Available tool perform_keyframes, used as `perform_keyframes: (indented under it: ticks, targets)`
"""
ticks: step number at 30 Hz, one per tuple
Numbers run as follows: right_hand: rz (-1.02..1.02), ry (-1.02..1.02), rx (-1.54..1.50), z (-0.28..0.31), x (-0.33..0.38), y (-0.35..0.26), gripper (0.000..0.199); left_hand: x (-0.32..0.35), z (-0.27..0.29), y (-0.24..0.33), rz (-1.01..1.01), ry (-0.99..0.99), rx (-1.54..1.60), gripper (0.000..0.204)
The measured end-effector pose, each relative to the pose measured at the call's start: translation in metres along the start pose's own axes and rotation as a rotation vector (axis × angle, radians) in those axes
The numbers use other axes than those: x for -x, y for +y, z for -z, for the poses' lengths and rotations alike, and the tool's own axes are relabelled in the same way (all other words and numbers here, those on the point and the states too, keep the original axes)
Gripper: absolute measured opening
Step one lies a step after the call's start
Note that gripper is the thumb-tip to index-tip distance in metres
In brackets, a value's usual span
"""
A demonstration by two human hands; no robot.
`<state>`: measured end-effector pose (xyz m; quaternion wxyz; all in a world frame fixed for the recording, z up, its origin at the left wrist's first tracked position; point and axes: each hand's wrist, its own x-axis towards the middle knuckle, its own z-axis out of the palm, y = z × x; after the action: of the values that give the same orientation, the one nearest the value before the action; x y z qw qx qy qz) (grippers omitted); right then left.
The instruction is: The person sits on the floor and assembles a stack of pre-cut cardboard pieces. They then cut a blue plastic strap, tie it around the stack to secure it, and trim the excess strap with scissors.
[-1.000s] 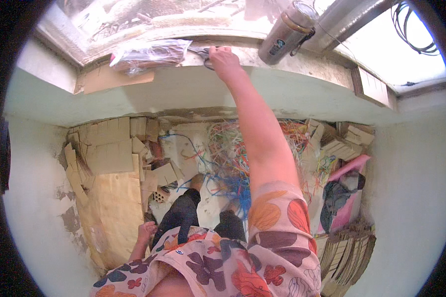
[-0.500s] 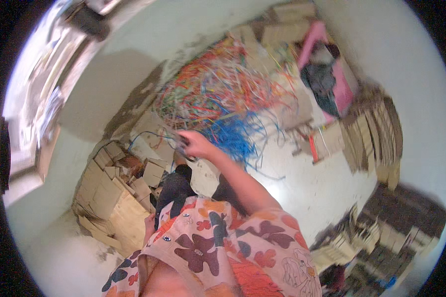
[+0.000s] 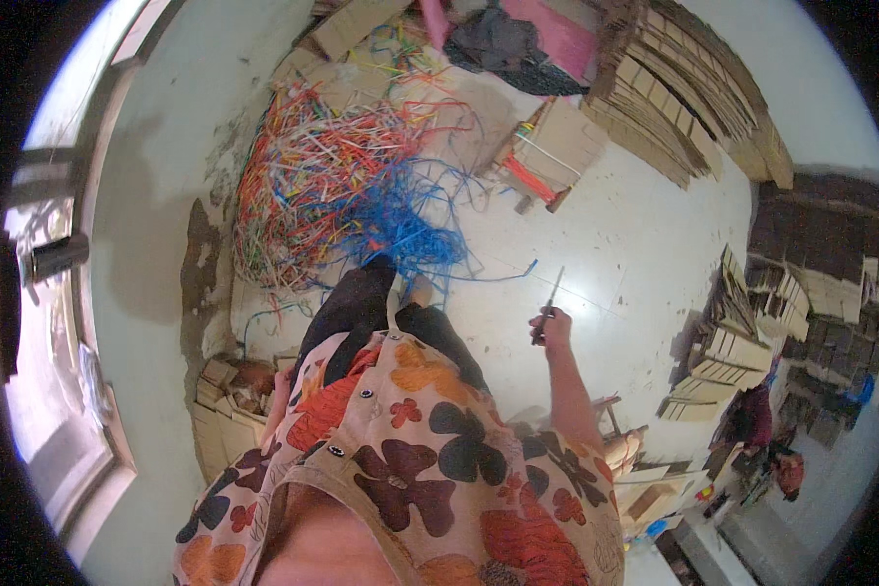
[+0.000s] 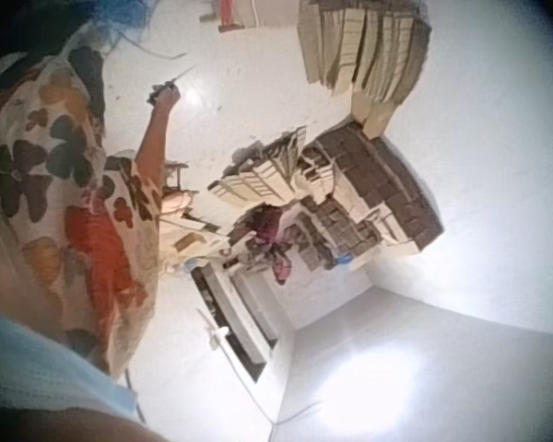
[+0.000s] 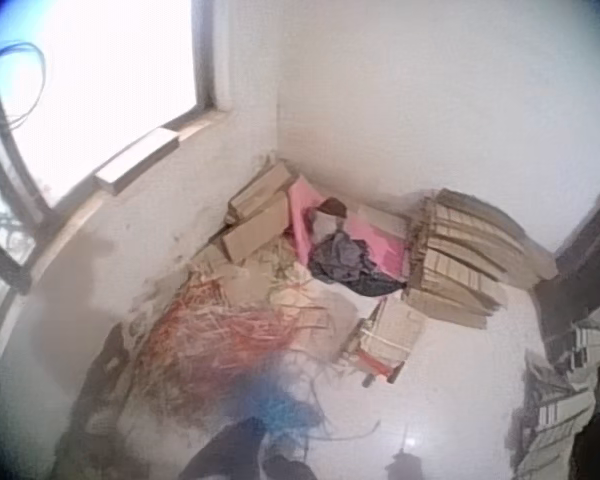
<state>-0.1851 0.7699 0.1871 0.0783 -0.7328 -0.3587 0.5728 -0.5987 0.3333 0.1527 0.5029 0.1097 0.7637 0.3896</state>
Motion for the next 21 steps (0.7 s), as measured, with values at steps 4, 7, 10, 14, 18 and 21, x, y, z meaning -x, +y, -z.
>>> perform_keyframes:
  ticks: [4,7,10,14,18,21]
  targets:
    - [-0.047,-0.074,-0.091,-0.031,-0.006,0.003,0.027,-0.080,0.009,-0.060,-0.152,-0.049,-0.238,0.021]
    - [-0.071,-0.127,-0.214,-0.036,-0.001,-0.002,0.028,-0.130,-0.003,-0.037,-0.139,-0.148,-0.121,0.019]
    - [-0.086,-0.041,-0.448,-0.007,-0.001,0.023,0.030,-0.145,-0.062,0.124,0.016,-0.229,-0.201,0.019]
    - [-0.324,0.023,-0.407,0.025,0.001,0.031,0.027,-0.189,-0.072,0.191,-0.003,-0.260,-0.449,0.022]
    - [-0.310,0.040,-0.474,0.061,-0.023,0.040,0.028,-0.247,-0.106,0.237,-0.144,-0.293,-0.575,0.013]
    - [-0.301,0.091,-0.548,0.071,-0.021,0.009,0.034,-0.277,-0.128,0.299,-0.161,-0.294,-0.607,0.023]
